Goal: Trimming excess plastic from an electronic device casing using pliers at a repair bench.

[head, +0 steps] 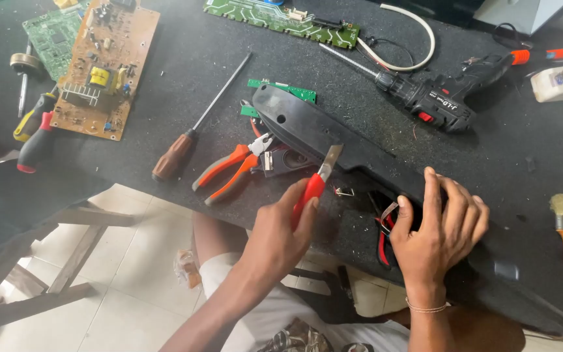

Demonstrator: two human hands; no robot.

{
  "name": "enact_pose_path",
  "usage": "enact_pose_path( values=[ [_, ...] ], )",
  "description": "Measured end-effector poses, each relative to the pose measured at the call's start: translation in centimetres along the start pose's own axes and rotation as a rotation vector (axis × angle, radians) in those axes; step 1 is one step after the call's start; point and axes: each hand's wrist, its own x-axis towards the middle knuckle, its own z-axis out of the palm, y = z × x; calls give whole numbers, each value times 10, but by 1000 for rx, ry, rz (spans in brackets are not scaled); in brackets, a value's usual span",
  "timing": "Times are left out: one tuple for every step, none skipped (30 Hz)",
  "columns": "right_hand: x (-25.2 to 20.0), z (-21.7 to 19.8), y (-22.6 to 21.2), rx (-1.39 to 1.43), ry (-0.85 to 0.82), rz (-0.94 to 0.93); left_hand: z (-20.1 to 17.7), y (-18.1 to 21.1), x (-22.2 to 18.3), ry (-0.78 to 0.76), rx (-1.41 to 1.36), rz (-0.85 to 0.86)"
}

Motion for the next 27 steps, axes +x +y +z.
enact_pose_path(
  values=[
    [0,0,0,4,1,-3,-4,-1,2,5,-1,-2],
    [0,1,0,1,-1,-5,-7,-2,5,58,9,4],
    [-2,0,1,-9,-5,0,-10,-3,8,103,21,13],
    [-1,0,0,-12,-7,3,-7,-5,7,99,22,13],
    [-1,0,0,-7,-6,5,-4,-7,7,93,20,21],
    [0,0,-1,-2,-6,7,-2,-9,7,87,18,29],
    [-1,-1,0,2,-7,5,-4,-7,4,90,18,26],
    [-2,-1,0,-5,-15,7,-7,-7,1,46,10,36],
    [-2,-1,1,-11,-19,8,-9,-6,-1,3,2,48],
    [-1,0,0,-6,-17,4,-15,-9,3,9,2,48],
    [-1,0,0,-6,-11,-1,-19,-13,7,98,19,32],
    [-1,0,1,-5,-6,-6,-23,-16,10,187,35,17],
    [-1,0,1,-10,-6,-1,-22,-15,8,181,37,21],
    [-1,0,1,-9,-10,3,-21,-14,6,148,44,18],
    [-1,0,0,-2,-15,2,-21,-13,2,120,50,11],
    [-2,-1,0,0,-16,2,-20,-12,0,120,52,10],
    [-2,0,0,-10,-14,-1,-18,-13,-2,77,31,21],
    [-2,1,0,-19,-11,-5,-17,-13,-4,33,11,32],
    [-1,1,-1,-22,-16,-4,-19,-14,-1,29,9,30],
    [0,1,-2,-8,-16,-3,-21,-16,2,84,19,20],
    [1,0,-1,-1,-14,0,-22,-17,6,136,28,15],
    [0,-1,0,-10,-16,2,-17,-14,1,127,25,18],
    [1,-1,-1,-5,-12,-1,-15,-10,-3,75,21,33],
    [1,-1,-2,1,-8,-4,-13,-7,-8,23,18,49],
    [2,0,-2,8,-5,-11,-14,-10,-5,32,17,46],
    [2,1,-2,4,-2,-15,-15,-13,-3,78,8,41],
    [-1,-1,-2,-8,-5,-10,-15,-16,-1,110,1,37]
  ],
)
